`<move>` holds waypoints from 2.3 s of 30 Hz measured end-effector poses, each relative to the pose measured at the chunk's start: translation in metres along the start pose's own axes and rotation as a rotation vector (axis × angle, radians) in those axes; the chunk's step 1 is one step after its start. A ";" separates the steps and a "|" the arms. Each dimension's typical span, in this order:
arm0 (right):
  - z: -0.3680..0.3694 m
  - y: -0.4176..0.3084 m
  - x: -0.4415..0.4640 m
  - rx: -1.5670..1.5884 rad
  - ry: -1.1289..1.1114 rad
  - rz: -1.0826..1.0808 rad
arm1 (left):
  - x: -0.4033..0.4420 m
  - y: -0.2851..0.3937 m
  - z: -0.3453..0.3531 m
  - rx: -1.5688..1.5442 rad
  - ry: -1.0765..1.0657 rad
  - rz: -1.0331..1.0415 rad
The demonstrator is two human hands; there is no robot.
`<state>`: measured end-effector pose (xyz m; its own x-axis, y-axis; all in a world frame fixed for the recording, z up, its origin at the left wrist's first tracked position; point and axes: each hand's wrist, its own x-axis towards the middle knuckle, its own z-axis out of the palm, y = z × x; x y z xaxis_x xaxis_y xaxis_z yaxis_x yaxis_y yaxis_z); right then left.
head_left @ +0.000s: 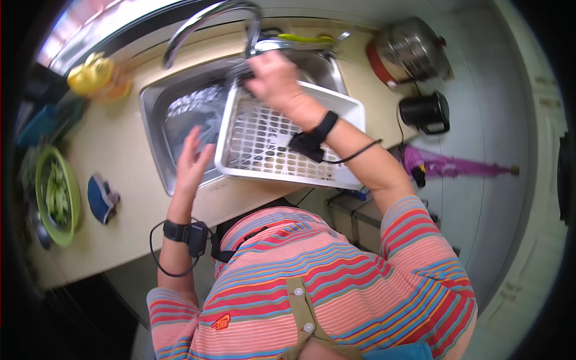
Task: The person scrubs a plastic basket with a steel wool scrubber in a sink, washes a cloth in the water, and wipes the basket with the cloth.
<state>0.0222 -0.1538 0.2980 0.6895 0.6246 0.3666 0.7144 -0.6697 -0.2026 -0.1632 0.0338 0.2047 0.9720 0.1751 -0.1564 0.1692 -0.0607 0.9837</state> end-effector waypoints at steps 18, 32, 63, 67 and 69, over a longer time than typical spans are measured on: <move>-0.131 0.116 -0.232 0.228 0.158 0.875 | 0.111 -0.182 -0.022 1.044 -0.461 -0.454; -0.118 0.079 -0.321 0.379 0.108 1.213 | 0.154 -0.279 -0.024 0.464 -0.028 0.021; -0.089 0.052 -0.216 1.469 -0.426 1.044 | -0.001 0.087 -0.058 -0.312 -0.161 -0.400; -0.029 0.040 -0.196 1.631 -0.575 0.905 | -0.038 0.109 -0.096 -0.251 0.076 -0.196; 0.000 0.029 -0.179 1.670 -0.588 0.876 | -0.049 0.116 -0.117 -0.190 0.114 -0.109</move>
<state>-0.0808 -0.2848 0.2266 0.5509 0.6580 -0.5134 -0.6452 -0.0544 -0.7621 -0.2106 0.1330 0.3364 0.9230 0.2812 -0.2626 0.2284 0.1487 0.9621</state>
